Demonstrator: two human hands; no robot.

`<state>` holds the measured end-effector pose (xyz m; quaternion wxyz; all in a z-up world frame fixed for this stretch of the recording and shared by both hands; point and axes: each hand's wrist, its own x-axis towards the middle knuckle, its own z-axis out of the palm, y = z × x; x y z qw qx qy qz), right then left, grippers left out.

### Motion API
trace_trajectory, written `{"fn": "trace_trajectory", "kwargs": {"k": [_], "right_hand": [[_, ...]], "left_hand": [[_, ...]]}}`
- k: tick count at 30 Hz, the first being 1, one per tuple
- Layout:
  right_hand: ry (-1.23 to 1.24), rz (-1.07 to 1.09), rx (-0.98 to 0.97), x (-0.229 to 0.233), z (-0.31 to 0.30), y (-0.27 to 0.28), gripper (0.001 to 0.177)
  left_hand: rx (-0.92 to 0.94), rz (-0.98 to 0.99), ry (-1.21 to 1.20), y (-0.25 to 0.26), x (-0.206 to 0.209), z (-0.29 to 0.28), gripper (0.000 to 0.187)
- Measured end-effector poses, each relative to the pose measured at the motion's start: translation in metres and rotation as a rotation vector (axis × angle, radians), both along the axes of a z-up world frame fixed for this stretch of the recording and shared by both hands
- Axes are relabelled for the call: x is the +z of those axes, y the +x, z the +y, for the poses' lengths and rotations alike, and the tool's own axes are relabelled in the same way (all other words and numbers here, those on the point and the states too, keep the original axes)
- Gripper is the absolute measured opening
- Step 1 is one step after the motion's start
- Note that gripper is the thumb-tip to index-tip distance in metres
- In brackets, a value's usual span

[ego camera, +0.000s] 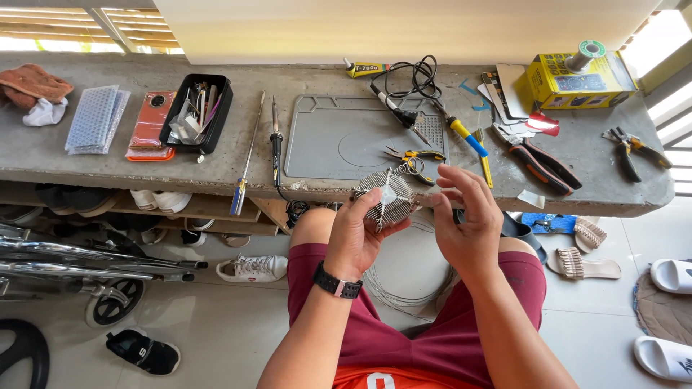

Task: The person solders a metal heatsink using a soldering iron and solder wire, then uses pliers to trim the excess solder. They manipulate the heatsink and tools on a workbench.

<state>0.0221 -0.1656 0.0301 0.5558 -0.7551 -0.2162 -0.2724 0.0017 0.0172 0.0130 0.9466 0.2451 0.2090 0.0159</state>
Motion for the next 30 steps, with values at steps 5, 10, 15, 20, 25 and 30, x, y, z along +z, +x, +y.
{"fn": "trace_trajectory", "kwargs": {"k": [5, 10, 15, 20, 25, 30], "right_hand": [[-0.165, -0.228, -0.054, 0.023, 0.010, 0.001, 0.040], [-0.150, -0.314, -0.069, 0.030, 0.008, 0.000, 0.029], [-0.087, -0.159, -0.067, 0.025, 0.006, -0.003, 0.025], [-0.073, -0.020, -0.002, 0.007, 0.025, 0.010, 0.038], [-0.083, 0.072, 0.070, 0.013, 0.036, 0.010, 0.046], [0.166, 0.232, 0.166, 0.009, 0.035, 0.007, 0.035]], "left_hand": [[-0.020, -0.007, 0.043, 0.003, -0.007, 0.002, 0.026], [-0.026, 0.012, -0.031, 0.003, -0.004, 0.016, 0.024], [-0.039, 0.067, -0.153, 0.001, -0.003, 0.028, 0.024], [-0.025, -0.002, -0.069, 0.007, -0.031, 0.015, 0.024], [0.102, -0.154, 0.175, -0.003, -0.033, -0.006, 0.040], [0.212, -0.342, 0.498, -0.011, -0.034, -0.014, 0.058]]}}
